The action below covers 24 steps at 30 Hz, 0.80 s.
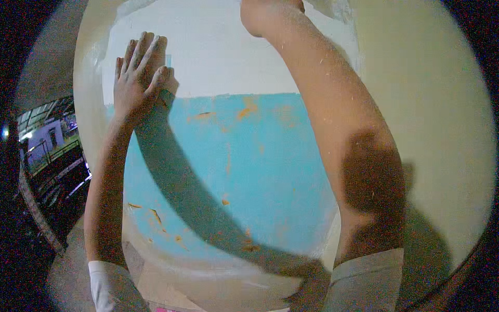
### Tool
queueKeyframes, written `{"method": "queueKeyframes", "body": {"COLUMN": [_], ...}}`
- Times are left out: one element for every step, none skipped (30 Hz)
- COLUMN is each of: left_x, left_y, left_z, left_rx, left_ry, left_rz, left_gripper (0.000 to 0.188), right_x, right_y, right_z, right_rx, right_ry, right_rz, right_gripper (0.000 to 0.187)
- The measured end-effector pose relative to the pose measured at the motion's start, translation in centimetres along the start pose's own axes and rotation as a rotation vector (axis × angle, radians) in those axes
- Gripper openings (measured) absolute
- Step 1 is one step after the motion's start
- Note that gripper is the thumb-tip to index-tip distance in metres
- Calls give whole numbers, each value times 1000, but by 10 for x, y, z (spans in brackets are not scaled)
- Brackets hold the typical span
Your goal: The person scrapes old paint or plaster from a curved interior wall using a putty knife.
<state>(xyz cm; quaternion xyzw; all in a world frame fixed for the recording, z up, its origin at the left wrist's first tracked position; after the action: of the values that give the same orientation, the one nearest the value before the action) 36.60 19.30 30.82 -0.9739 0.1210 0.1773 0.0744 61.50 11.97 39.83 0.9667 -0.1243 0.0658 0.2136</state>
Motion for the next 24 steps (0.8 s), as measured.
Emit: {"method": "queueKeyframes", "body": {"left_x": [0,0,-1,-1,1,3,3,2,5,7,9,8,7,5,5,7,8,6,6,7,2,5,8,11], "left_y": [0,-1,0,2,3,4,4,2,1,2,2,3,1,-1,-2,-1,-1,1,0,-1,0,1,3,2], "left_z": [0,0,1,3,5,5,4,5,2,2,1,4,5,6,6,8,9,11,14,14,16,15,12,12], "left_rx": [0,-3,-11,-26,-30,-30,-31,-39,-29,-37,-45,-53,-56,-57,-53,-65,-66,-67,-68,-77,-63,-75,-82,-85], "left_ry": [0,8,17,34,34,45,56,50,47,52,56,50,46,48,49,61,58,59,62,61,45,64,82,82], "left_rz": [5,-23,-60,-71,-75,-61,-48,-58,-53,-46,-38,-29,-28,-33,-34,-22,-21,-30,-33,-21,-22,-23,-23,-20], "left_gripper": [62,63,63,64,64,63,63,61,61,61,61,61,61,61,61,60,60,60,59,59,59,59,59,59], "right_x": [1,2,-1,-7,-9,-12,-15,-18,-16,-17,-16,-19,-20,-19,-13,-5,4,11,19,26,31,39,47,55], "right_y": [-2,-7,-7,-11,-13,-10,-9,-11,-3,-7,-11,-12,-13,-15,-19,-29,-40,-50,-62,-73,-76,-78,-76,-80], "right_z": [1,5,9,12,17,27,31,24,20,9,1,0,-1,-1,2,6,12,25,37,51,71,90,103,116], "right_rx": [-2,-11,-20,-30,-32,-49,-66,-109,-110,-54,2,0,-20,-40,-39,8,54,135,60,-15,-7,0,-1,-73], "right_ry": [-2,-12,-16,25,28,17,6,18,17,-11,-40,-42,-55,-69,-76,-50,-24,-24,-33,-41,-47,-56,-58,-131], "right_rz": [4,-33,-78,-13,-17,-45,-75,-65,-40,-64,-88,-92,-91,-89,-85,-85,-82,-145,-139,-131,-161,-182,-177,-200], "right_gripper": [32,34,36,35,35,34,33,36,40,41,43,43,45,48,48,49,52,51,51,51,50,50,50,52]}}
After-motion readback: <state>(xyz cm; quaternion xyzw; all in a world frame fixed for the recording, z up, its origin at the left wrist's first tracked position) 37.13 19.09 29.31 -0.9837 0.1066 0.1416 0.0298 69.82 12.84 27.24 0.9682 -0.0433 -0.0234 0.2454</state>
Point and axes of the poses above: each hand's wrist, its own z-axis away from the middle knuckle, its own y-axis out of the back of the hand, x = y × z, the point moved 5 cm from there along -z, towards the middle knuckle, and after that the axes turned 6 degrees about z, right-handed, at the moved point
